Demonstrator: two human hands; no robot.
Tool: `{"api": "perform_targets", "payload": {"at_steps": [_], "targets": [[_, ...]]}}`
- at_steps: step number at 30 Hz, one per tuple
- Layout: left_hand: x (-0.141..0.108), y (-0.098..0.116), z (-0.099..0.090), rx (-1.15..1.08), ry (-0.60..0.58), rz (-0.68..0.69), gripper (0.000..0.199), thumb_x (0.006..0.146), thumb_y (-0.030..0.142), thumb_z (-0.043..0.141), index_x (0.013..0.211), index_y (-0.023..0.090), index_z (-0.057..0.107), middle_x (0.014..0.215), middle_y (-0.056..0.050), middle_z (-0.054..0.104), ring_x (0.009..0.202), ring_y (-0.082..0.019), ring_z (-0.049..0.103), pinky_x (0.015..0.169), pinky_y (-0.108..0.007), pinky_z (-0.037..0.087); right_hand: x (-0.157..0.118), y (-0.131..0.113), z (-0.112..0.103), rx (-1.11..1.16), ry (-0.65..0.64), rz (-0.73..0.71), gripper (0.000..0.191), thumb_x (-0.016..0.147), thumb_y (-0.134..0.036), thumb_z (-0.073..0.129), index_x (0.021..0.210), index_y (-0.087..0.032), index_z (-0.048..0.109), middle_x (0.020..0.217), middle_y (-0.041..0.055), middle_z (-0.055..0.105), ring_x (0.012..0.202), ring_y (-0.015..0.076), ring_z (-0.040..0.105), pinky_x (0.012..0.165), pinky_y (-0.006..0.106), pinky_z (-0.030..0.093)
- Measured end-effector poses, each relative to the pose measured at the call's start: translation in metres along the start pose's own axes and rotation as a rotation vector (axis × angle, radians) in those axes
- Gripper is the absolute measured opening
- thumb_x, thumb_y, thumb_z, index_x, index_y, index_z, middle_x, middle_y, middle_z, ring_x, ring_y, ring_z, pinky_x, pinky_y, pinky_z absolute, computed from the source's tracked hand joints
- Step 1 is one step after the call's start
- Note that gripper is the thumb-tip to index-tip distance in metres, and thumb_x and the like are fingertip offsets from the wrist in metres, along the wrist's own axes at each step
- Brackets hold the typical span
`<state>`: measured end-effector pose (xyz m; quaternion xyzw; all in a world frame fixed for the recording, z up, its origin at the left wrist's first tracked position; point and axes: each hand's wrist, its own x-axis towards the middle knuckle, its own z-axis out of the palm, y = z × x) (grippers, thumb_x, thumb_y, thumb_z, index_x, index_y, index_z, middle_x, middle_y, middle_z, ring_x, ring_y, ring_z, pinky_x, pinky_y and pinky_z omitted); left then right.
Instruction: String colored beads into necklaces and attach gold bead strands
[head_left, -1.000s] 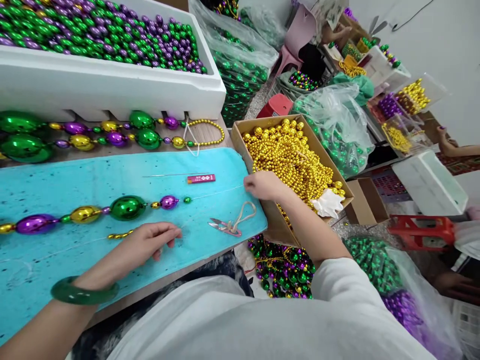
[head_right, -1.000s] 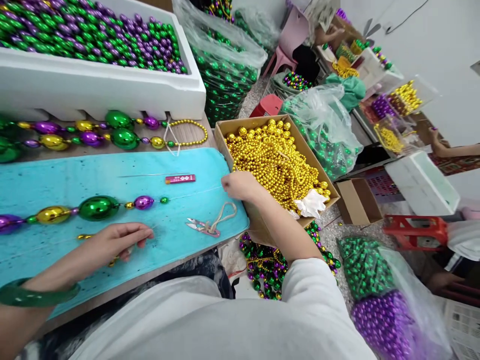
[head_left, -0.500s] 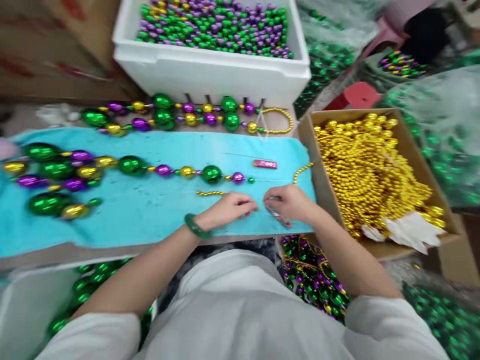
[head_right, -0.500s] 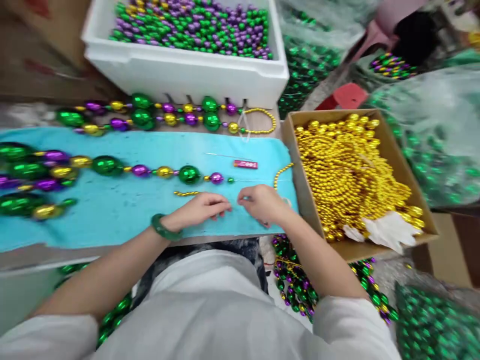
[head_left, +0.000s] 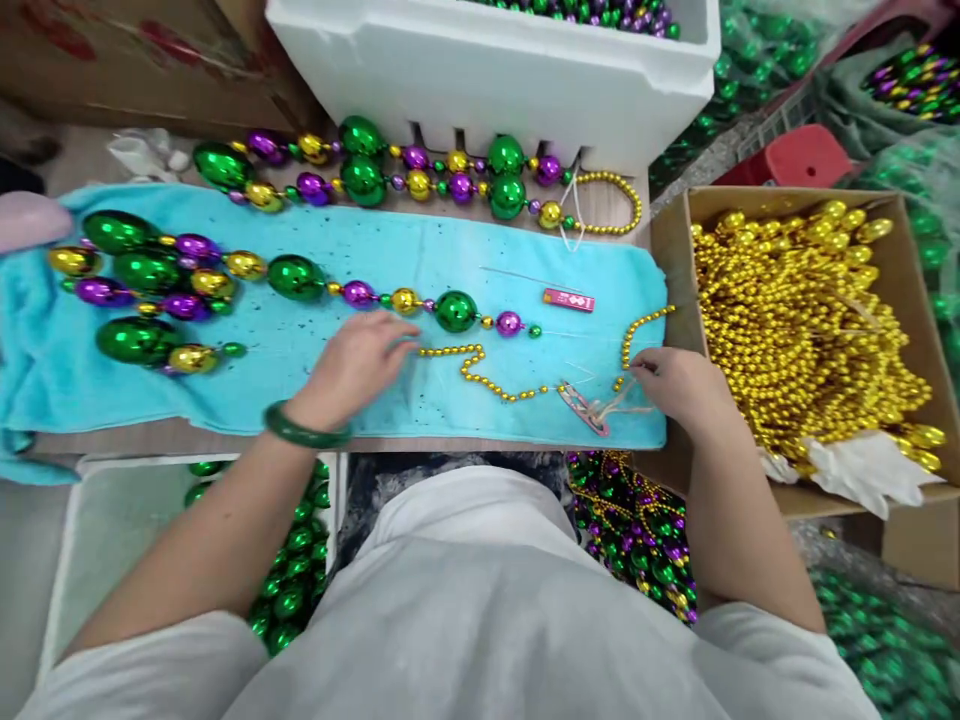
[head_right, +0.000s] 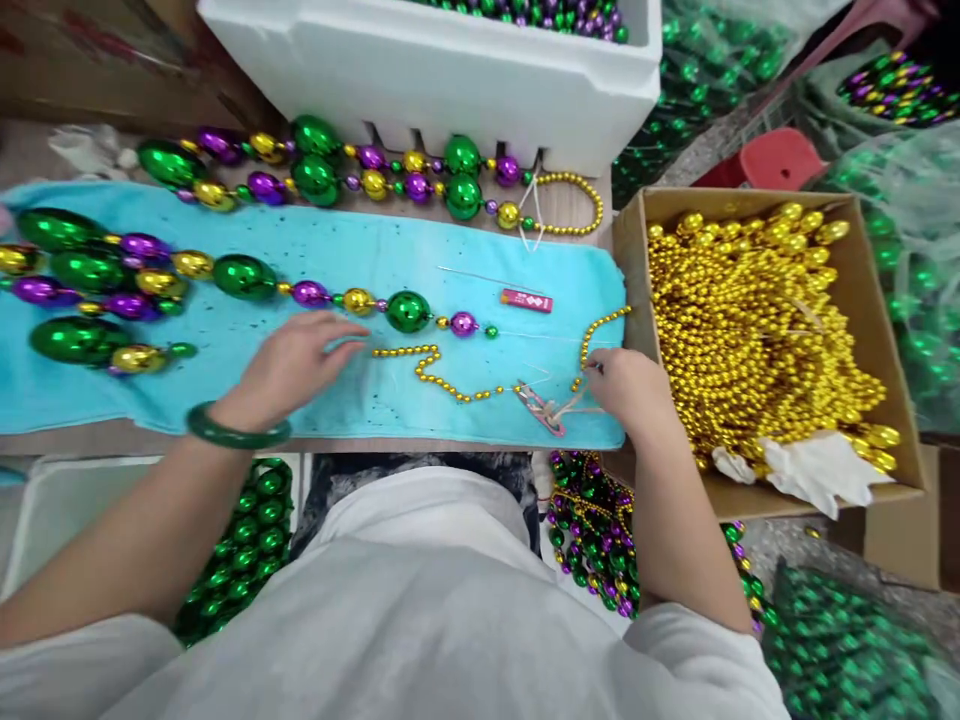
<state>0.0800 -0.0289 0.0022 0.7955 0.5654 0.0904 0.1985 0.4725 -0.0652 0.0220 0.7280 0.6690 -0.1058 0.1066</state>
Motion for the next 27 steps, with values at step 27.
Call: {"api": "perform_targets", "payload": {"at_steps": [27], "targets": [[-0.031,-0.042,-0.020,-0.152,-0.118,-0.259,0.018,0.085,0.036,0.048,0.086,0.022,0.059,0.073,0.000,0.063,0.065,-0.018,0.055,0.065,-0.031,0.041,-0.005,-0.035,0.024,0.677,0.037,-0.111,0.015,0.078,-0.032,0.055,0.074,-0.019,0.060,0.052,-0.0036,0.048,0.049,0.0116,0.042,0.052,0.025,0.033]]}}
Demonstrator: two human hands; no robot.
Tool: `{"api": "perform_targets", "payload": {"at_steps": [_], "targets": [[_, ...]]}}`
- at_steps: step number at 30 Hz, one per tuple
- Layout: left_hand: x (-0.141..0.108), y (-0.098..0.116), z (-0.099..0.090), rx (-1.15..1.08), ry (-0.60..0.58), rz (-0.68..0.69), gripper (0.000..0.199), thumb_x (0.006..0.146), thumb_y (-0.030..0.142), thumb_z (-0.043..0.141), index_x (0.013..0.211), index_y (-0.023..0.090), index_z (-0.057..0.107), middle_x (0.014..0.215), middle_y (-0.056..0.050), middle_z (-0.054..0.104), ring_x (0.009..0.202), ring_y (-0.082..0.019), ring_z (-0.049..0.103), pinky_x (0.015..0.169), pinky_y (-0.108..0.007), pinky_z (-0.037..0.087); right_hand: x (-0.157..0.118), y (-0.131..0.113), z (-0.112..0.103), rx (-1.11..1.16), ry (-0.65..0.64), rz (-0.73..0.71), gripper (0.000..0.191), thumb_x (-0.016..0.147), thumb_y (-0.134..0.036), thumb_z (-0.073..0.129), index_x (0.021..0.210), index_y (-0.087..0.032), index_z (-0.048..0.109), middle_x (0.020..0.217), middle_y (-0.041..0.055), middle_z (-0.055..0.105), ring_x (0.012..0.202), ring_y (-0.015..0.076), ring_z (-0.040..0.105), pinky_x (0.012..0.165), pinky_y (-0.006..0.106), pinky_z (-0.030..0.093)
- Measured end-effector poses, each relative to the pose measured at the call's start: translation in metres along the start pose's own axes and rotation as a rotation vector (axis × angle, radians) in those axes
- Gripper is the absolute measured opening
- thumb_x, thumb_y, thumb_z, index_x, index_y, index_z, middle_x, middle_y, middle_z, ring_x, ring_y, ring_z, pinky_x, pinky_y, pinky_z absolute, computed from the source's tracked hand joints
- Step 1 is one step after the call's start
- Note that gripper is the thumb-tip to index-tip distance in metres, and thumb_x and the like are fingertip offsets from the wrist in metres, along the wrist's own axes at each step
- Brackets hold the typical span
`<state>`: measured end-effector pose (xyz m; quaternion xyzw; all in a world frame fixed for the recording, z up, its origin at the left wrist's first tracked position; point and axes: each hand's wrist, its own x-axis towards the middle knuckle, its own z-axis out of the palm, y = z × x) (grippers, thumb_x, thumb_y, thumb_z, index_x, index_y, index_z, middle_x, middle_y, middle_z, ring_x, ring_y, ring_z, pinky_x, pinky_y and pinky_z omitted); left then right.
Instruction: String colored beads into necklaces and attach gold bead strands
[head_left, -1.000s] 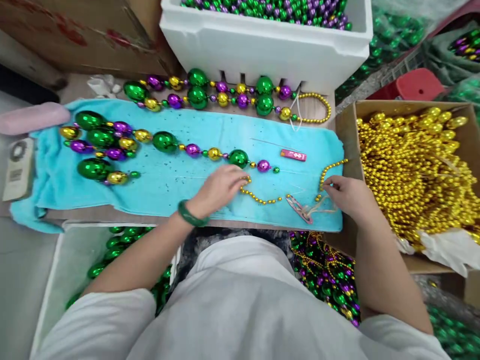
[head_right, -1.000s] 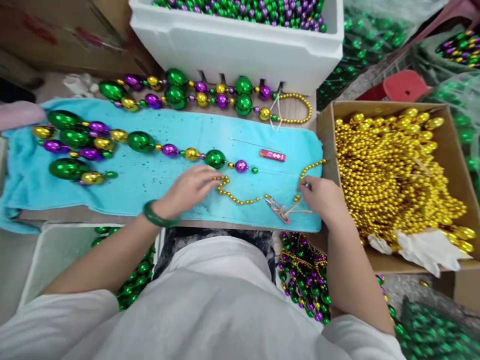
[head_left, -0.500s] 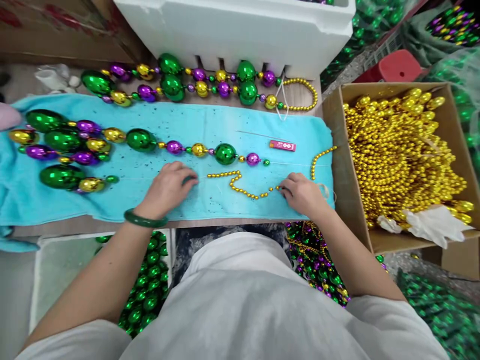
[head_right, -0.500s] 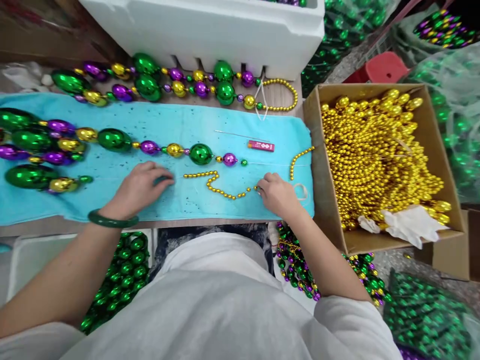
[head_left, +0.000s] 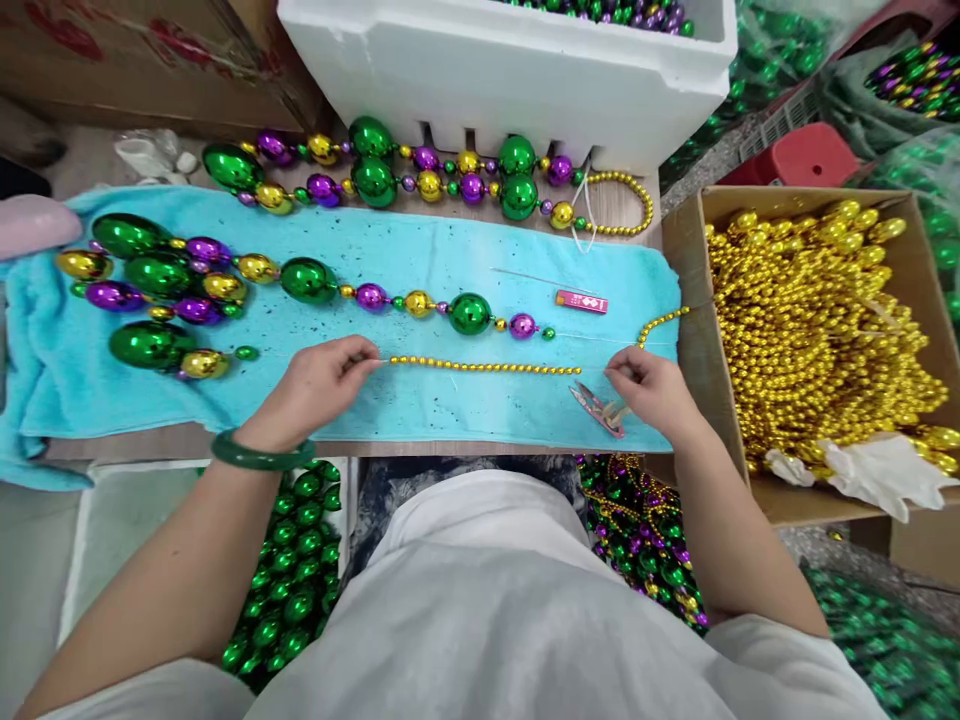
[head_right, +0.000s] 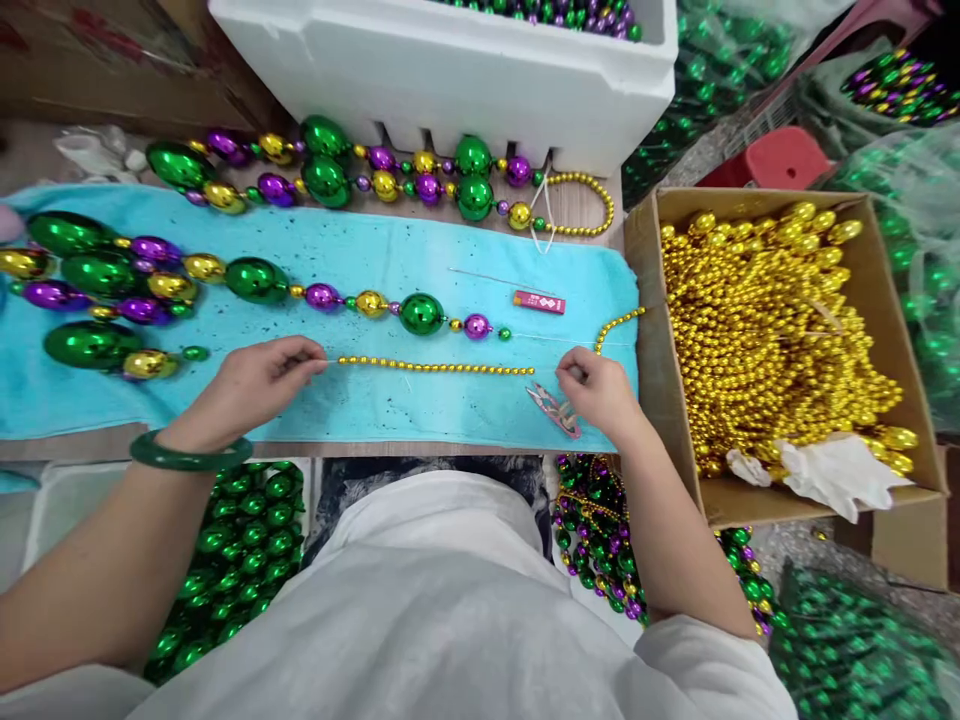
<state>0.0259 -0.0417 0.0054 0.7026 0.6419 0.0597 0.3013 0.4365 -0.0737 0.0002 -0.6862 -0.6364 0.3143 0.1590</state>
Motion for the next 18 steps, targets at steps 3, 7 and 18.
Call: {"api": "perform_targets", "payload": {"at_steps": [3,7,18], "targets": [[-0.008,-0.011,-0.007,0.051,-0.025,-0.004,0.020,0.085,0.038,0.048,0.084,0.022,0.060,0.072,-0.001,0.063,0.065,-0.019,0.055,0.066,-0.032,0.041,0.002,0.003,-0.002,0.056,-0.006,0.019,0.020,0.076,-0.037,0.058,0.073,-0.018,0.062,0.049,-0.0047,0.043,0.047,0.0106,0.037,0.049,0.025,0.030],[-0.002,-0.027,0.002,0.120,0.006,0.106,0.022,0.085,0.034,0.046,0.084,0.020,0.063,0.085,-0.006,0.065,0.081,-0.024,0.059,0.077,-0.037,0.046,0.009,0.009,0.016,0.033,-0.062,0.061,0.024,0.077,-0.041,0.057,0.075,-0.019,0.065,0.047,-0.0052,0.041,0.044,0.0105,0.036,0.046,0.025,0.028],[-0.005,-0.040,0.022,0.234,0.167,0.284,0.028,0.086,0.031,0.056,0.108,0.017,0.067,0.104,-0.011,0.062,0.104,-0.028,0.052,0.096,-0.044,0.043,0.022,0.021,0.029,-0.104,-0.100,0.068,0.026,0.078,-0.044,0.058,0.081,-0.021,0.068,0.049,-0.0026,0.051,0.044,0.0130,0.045,0.047,0.027,0.033]]}}
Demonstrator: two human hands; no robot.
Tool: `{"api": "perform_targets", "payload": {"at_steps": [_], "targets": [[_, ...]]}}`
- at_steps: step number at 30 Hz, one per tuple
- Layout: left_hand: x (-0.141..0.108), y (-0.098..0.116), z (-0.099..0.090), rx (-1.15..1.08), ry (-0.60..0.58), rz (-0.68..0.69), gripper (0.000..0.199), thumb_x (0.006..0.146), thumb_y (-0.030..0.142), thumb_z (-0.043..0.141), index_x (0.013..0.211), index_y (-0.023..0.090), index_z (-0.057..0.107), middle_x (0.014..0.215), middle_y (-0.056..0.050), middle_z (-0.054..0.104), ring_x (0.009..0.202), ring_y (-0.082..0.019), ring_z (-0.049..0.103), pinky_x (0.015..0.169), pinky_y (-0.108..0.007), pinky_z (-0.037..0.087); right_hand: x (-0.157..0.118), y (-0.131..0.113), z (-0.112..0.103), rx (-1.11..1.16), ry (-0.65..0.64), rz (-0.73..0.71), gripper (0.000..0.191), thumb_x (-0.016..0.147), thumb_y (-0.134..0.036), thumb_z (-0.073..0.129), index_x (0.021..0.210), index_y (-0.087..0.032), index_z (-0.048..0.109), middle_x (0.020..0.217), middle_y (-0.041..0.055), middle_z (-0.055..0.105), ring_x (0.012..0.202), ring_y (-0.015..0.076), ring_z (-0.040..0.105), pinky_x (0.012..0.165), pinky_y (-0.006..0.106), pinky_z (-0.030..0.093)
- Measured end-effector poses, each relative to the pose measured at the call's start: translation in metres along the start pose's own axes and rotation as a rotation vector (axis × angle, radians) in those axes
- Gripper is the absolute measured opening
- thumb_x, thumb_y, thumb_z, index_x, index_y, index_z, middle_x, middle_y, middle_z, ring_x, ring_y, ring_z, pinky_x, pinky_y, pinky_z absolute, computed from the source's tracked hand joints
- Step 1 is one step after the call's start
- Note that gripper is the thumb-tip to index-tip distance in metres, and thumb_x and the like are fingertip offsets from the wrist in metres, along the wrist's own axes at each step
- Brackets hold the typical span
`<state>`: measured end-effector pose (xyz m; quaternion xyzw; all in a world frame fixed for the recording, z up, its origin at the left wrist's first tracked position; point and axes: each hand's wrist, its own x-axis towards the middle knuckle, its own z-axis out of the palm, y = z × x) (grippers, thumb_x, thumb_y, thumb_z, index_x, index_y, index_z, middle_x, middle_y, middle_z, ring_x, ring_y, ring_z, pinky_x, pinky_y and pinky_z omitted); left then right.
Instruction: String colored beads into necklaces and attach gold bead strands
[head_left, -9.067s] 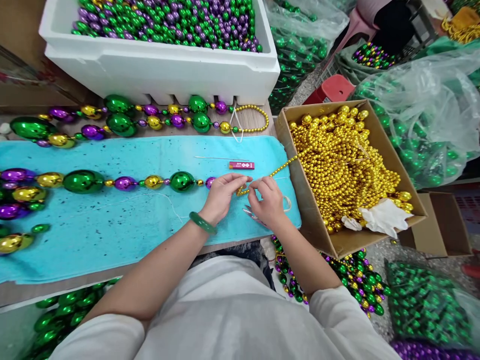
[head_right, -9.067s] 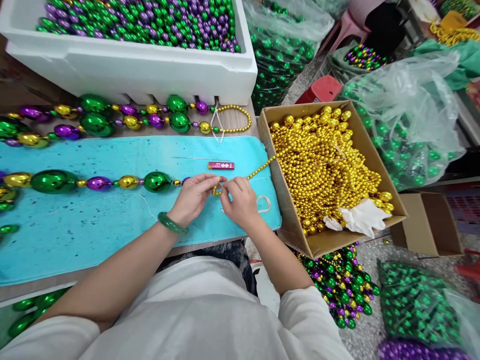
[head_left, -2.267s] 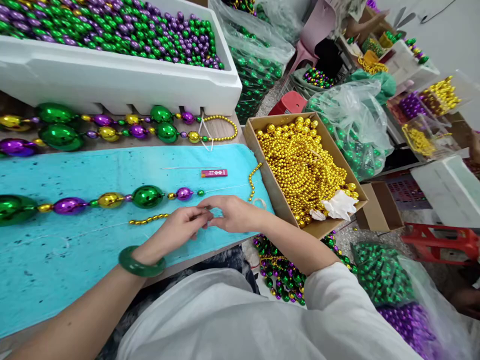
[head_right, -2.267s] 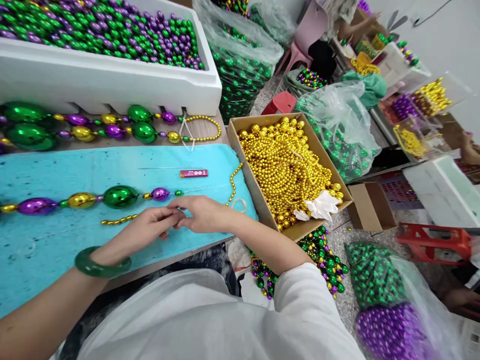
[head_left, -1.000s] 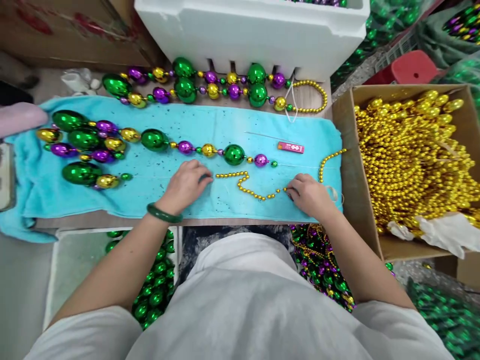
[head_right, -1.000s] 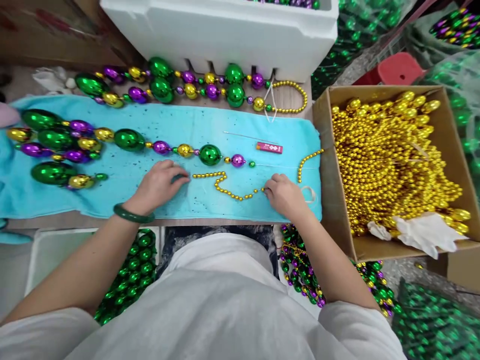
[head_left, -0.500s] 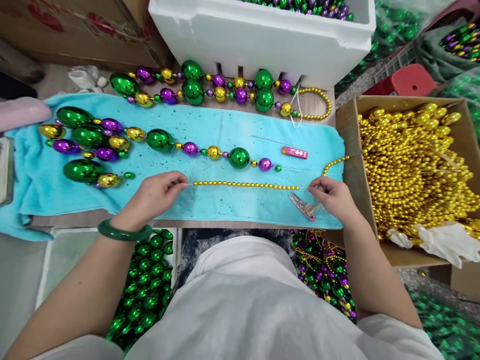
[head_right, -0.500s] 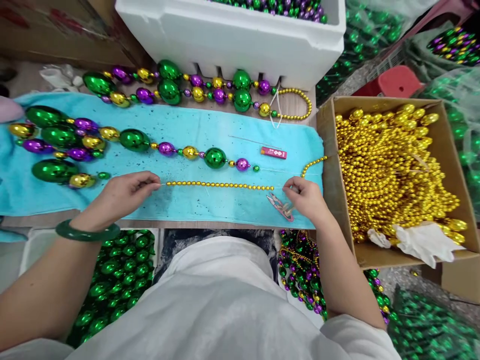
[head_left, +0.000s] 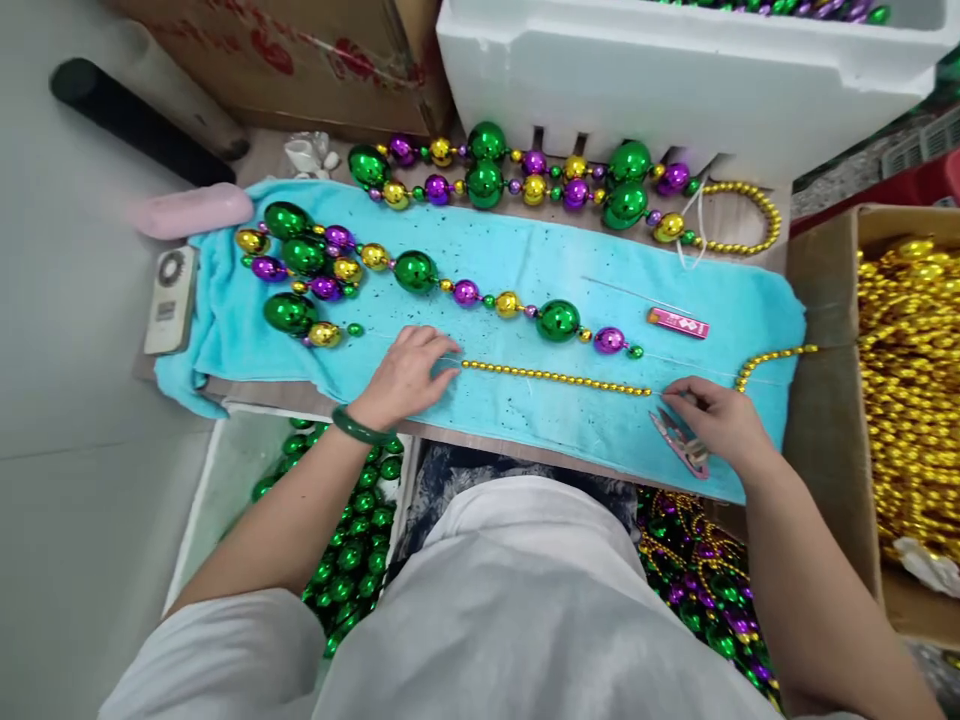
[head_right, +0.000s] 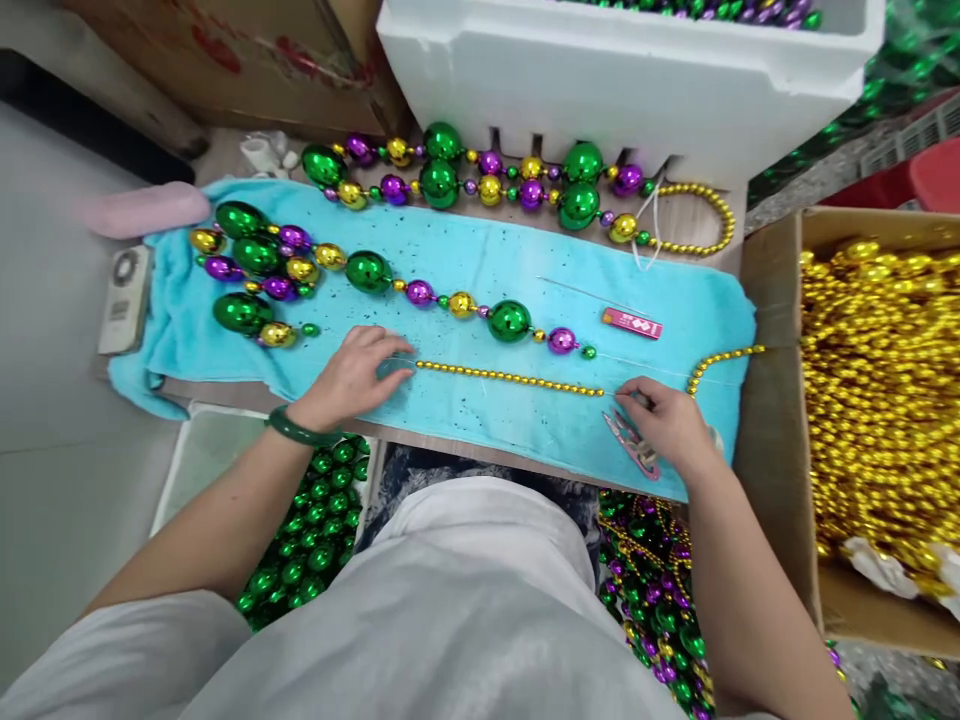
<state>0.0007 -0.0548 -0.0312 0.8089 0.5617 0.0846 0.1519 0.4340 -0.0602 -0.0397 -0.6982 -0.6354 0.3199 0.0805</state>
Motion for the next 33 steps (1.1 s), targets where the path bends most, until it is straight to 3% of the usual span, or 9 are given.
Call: {"api": "perform_targets", "payload": {"at_steps": [2,6,11,14,18,22,28,33], "targets": [[0.001,0.004,0.005,-0.018,0.031,0.019,0.031,0.086,0.035,0.059,0.112,0.020,0.067,0.113,-0.011,0.060,0.111,-0.029,0.049,0.100,-0.046,0.040,0.001,0.004,0.001,-0.006,-0.009,0.012,0.027,0.078,-0.046,0.058,0.082,-0.021,0.068,0.050,-0.0027,0.052,0.044,0.0129,0.045,0.046,0.026,0.034],[0.004,0.008,0.014,-0.037,0.053,0.006,0.022,0.088,0.034,0.057,0.101,0.024,0.071,0.119,-0.009,0.060,0.116,-0.030,0.046,0.100,-0.048,0.039,0.001,0.009,0.003,0.008,-0.028,0.024,0.030,0.080,-0.049,0.058,0.086,-0.022,0.067,0.055,-0.0022,0.056,0.045,0.0124,0.046,0.046,0.026,0.035],[-0.001,-0.001,0.007,-0.041,0.039,-0.025,0.018,0.087,0.030,0.057,0.096,0.023,0.071,0.117,-0.008,0.061,0.116,-0.030,0.047,0.100,-0.049,0.038,-0.001,0.008,0.002,0.005,-0.034,0.061,0.031,0.080,-0.050,0.058,0.088,-0.023,0.067,0.059,-0.0018,0.059,0.048,0.0127,0.047,0.048,0.026,0.037],[-0.003,-0.004,0.005,-0.047,0.060,-0.020,0.024,0.085,0.031,0.058,0.104,0.022,0.069,0.118,-0.010,0.060,0.118,-0.030,0.047,0.101,-0.049,0.038,-0.001,0.006,0.001,-0.004,-0.034,0.071,0.030,0.079,-0.049,0.058,0.087,-0.023,0.068,0.059,-0.0016,0.060,0.048,0.0127,0.047,0.048,0.026,0.037],[0.003,0.007,0.014,-0.062,0.079,0.051,0.031,0.085,0.037,0.061,0.111,0.023,0.068,0.123,-0.011,0.058,0.122,-0.031,0.043,0.104,-0.049,0.036,-0.001,0.003,0.001,-0.012,-0.021,0.077,0.027,0.079,-0.047,0.059,0.085,-0.023,0.068,0.056,-0.0021,0.057,0.047,0.0127,0.047,0.048,0.026,0.037],[0.012,0.020,0.022,-0.072,0.075,0.086,0.022,0.087,0.038,0.059,0.101,0.026,0.072,0.126,-0.008,0.058,0.123,-0.032,0.042,0.103,-0.050,0.035,-0.002,0.000,0.001,0.001,-0.021,0.064,0.026,0.079,-0.045,0.059,0.084,-0.022,0.068,0.055,-0.0020,0.056,0.047,0.0131,0.047,0.048,0.026,0.037],[0.007,0.010,0.013,-0.050,0.060,0.014,0.016,0.086,0.030,0.057,0.091,0.024,0.070,0.123,-0.007,0.060,0.124,-0.032,0.042,0.103,-0.051,0.034,-0.001,0.003,0.000,0.022,-0.016,0.020,0.026,0.080,-0.045,0.059,0.086,-0.022,0.069,0.057,-0.0015,0.058,0.048,0.0135,0.049,0.050,0.027,0.039],[0.009,0.018,0.012,-0.070,0.042,0.005,0.025,0.084,0.033,0.058,0.104,0.023,0.068,0.123,-0.009,0.060,0.123,-0.032,0.043,0.104,-0.051,0.034,-0.001,0.004,0.001,0.021,-0.012,0.004,0.026,0.081,-0.045,0.059,0.085,-0.022,0.069,0.055,-0.0018,0.056,0.047,0.0138,0.048,0.049,0.027,0.037]]}}
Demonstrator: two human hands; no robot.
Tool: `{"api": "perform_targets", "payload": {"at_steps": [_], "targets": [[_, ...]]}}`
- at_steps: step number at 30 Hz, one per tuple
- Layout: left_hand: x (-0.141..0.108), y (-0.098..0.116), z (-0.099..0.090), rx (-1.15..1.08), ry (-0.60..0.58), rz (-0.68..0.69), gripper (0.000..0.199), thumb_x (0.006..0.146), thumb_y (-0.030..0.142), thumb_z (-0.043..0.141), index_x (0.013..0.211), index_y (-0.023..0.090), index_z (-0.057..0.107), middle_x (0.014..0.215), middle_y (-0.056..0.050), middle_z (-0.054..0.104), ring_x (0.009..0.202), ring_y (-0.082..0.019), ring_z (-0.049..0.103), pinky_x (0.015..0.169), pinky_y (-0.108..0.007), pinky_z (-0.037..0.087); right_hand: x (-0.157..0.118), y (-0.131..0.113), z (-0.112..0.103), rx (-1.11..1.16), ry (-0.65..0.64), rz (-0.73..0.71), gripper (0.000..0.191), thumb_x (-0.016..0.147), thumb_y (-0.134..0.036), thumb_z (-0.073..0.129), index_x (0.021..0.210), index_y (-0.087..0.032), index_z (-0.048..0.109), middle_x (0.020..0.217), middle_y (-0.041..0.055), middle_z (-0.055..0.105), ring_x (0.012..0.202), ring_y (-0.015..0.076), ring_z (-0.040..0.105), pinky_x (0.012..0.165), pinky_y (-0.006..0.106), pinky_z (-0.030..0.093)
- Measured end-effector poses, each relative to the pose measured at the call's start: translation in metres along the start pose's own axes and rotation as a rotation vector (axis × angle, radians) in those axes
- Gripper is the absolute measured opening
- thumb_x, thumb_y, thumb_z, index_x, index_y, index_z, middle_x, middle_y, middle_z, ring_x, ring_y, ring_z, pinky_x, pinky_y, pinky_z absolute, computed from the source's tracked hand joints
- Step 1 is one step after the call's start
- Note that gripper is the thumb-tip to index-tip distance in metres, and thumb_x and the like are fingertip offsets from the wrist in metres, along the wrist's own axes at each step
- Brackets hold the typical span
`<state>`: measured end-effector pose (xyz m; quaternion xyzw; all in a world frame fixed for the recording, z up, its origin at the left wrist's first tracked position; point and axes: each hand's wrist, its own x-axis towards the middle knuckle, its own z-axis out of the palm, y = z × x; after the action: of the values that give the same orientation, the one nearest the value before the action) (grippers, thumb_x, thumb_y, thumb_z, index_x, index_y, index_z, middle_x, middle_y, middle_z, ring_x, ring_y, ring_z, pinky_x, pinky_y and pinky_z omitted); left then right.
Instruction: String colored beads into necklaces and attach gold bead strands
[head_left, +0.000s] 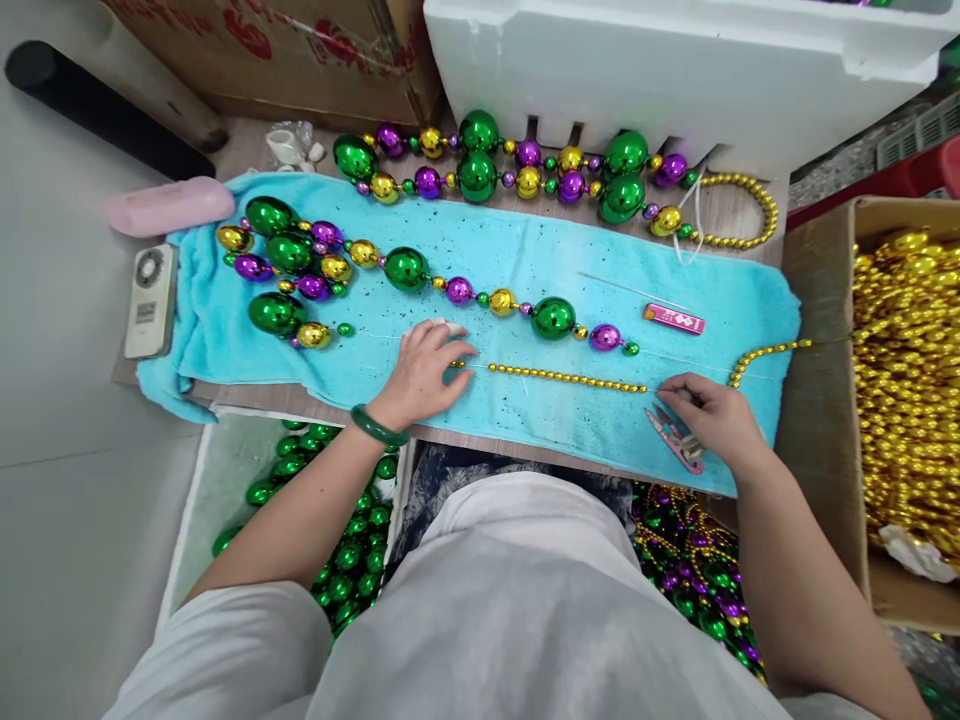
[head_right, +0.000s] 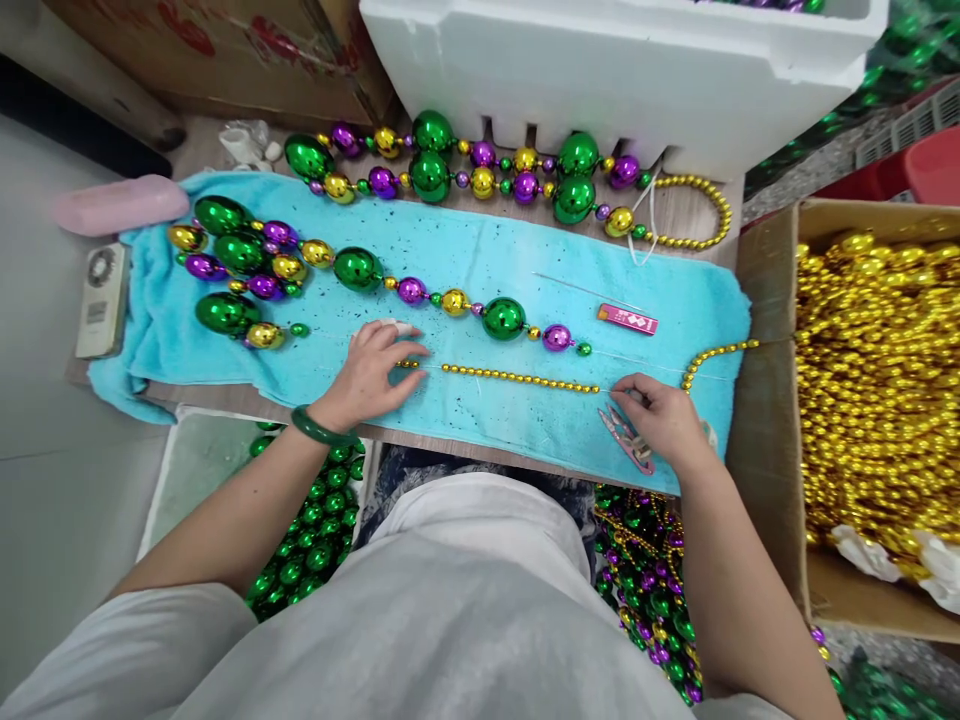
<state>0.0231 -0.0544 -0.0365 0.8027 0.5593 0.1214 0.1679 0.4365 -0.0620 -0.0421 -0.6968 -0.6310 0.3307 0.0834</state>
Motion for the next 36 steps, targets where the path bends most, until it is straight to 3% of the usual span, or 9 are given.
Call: {"api": "perform_targets", "payload": {"at_steps": [5,14,19,22,31,36], "targets": [[0.012,0.023,0.016,-0.026,-0.014,0.091,0.023,0.087,0.038,0.056,0.102,0.025,0.070,0.123,-0.008,0.061,0.121,-0.030,0.045,0.103,-0.049,0.034,-0.002,-0.003,0.000,0.002,0.001,-0.008,0.027,0.080,-0.045,0.058,0.085,-0.021,0.068,0.053,-0.0026,0.053,0.047,0.0128,0.045,0.048,0.026,0.035],[0.002,0.006,0.005,0.044,0.021,0.013,0.018,0.085,0.027,0.054,0.095,0.022,0.069,0.118,-0.009,0.063,0.122,-0.031,0.045,0.104,-0.050,0.034,-0.001,-0.004,-0.001,0.008,0.014,-0.033,0.028,0.080,-0.045,0.058,0.083,-0.020,0.069,0.052,-0.0025,0.053,0.047,0.0123,0.044,0.049,0.026,0.035],[0.012,0.028,0.016,0.015,0.006,0.065,0.028,0.084,0.035,0.058,0.108,0.023,0.067,0.120,-0.010,0.062,0.122,-0.032,0.045,0.105,-0.051,0.033,-0.001,-0.005,-0.001,0.006,0.019,-0.047,0.027,0.080,-0.044,0.057,0.082,-0.020,0.069,0.054,-0.0016,0.057,0.047,0.0123,0.046,0.050,0.026,0.037],[0.020,0.041,0.026,-0.015,-0.001,0.108,0.025,0.086,0.037,0.057,0.104,0.024,0.068,0.121,-0.009,0.062,0.122,-0.031,0.046,0.104,-0.052,0.032,-0.001,-0.007,-0.001,0.005,0.016,-0.042,0.027,0.080,-0.044,0.057,0.083,-0.020,0.069,0.053,-0.0021,0.057,0.047,0.0123,0.046,0.049,0.025,0.036],[0.011,0.025,0.014,0.049,0.030,0.048,0.015,0.082,0.027,0.057,0.092,0.023,0.068,0.118,-0.008,0.063,0.122,-0.032,0.046,0.105,-0.052,0.031,-0.001,-0.006,0.000,0.009,0.023,-0.076,0.027,0.081,-0.044,0.057,0.084,-0.020,0.069,0.054,-0.0019,0.058,0.045,0.0115,0.045,0.049,0.025,0.035],[0.021,0.047,0.025,0.021,0.001,0.093,0.027,0.085,0.038,0.059,0.106,0.024,0.068,0.118,-0.010,0.062,0.121,-0.032,0.046,0.103,-0.051,0.032,-0.001,-0.005,0.001,0.033,0.013,-0.070,0.025,0.082,-0.042,0.057,0.084,-0.020,0.069,0.056,-0.0016,0.059,0.047,0.0119,0.046,0.050,0.025,0.036]]}}
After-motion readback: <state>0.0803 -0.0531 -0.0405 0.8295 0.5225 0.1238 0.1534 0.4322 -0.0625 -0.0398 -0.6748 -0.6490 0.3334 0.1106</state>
